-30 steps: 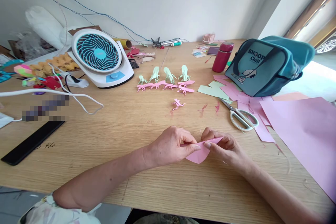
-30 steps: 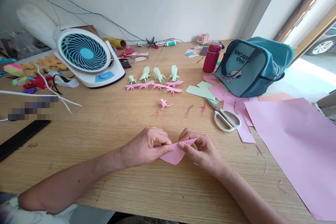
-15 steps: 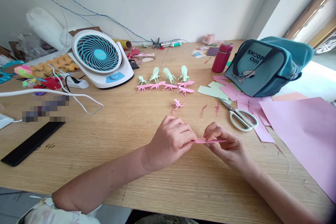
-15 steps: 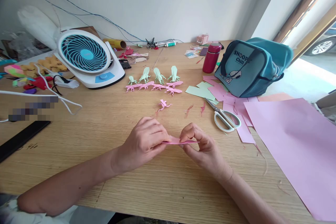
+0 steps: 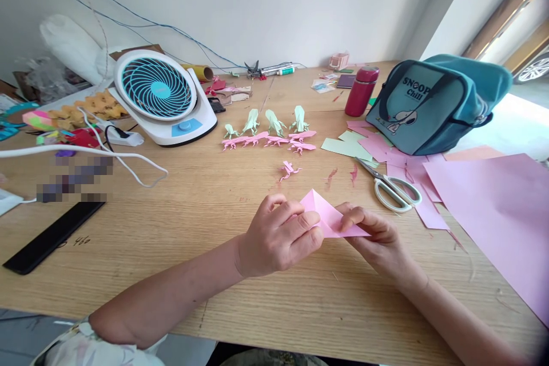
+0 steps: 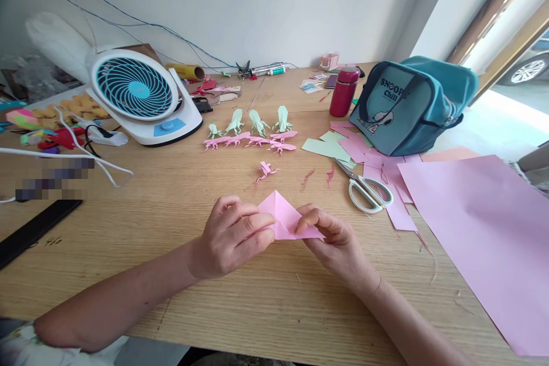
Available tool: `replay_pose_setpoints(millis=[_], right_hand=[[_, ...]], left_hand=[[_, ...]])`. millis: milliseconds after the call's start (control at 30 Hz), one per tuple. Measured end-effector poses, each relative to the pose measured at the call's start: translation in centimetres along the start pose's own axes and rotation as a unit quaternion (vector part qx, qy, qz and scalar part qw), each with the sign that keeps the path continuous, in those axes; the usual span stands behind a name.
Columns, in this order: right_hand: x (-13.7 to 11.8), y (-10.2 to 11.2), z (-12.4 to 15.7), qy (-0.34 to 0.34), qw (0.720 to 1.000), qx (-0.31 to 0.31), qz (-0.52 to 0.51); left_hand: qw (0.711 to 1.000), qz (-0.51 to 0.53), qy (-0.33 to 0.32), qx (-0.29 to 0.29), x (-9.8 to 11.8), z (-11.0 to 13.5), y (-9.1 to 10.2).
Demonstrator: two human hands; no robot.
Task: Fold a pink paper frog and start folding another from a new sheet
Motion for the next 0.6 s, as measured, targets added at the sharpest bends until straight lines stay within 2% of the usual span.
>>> replay_pose_setpoints(millis=[133,267,400,500,600], right_hand=[[0.4,0.0,0.1,-0.027,0.999,-0.022,0.001],[1.3,-0.1,0.2,-0.066,0.996,-0.061,-0.015],[2.0,0.4,0.0,-0.067,0.998,0.008,-0.009],[1.7,0.6,0.0,-0.041,0.997,0.013,0.067],[0.9,0.1,0.1,-0.013,0.984,-0.051,0.170]], left_hand=[[1.000,-0.012,-0.007,-0.003,-0.3,0.3,-0.5],[0.999,-0.034,0.016,-0.020,-0.6,0.7,-1.3],[0.995,0.024,0.058,-0.077,-0.7,0.6,-1.6],[0.986,0.074,0.111,-0.101,-1.0,-0.1,-1.0],[0.974,0.083,0.147,-0.148,-1.3,-0.6,-0.7]])
Point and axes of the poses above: each hand's wrist, its own z-axis away from the middle knuckle, its own y-axis out of the back of the hand, x = y × z, the point moved 3 cm from there along -z, towards the middle knuckle, and after that the axes turned 4 degrees about y, right-handed, at the moved point
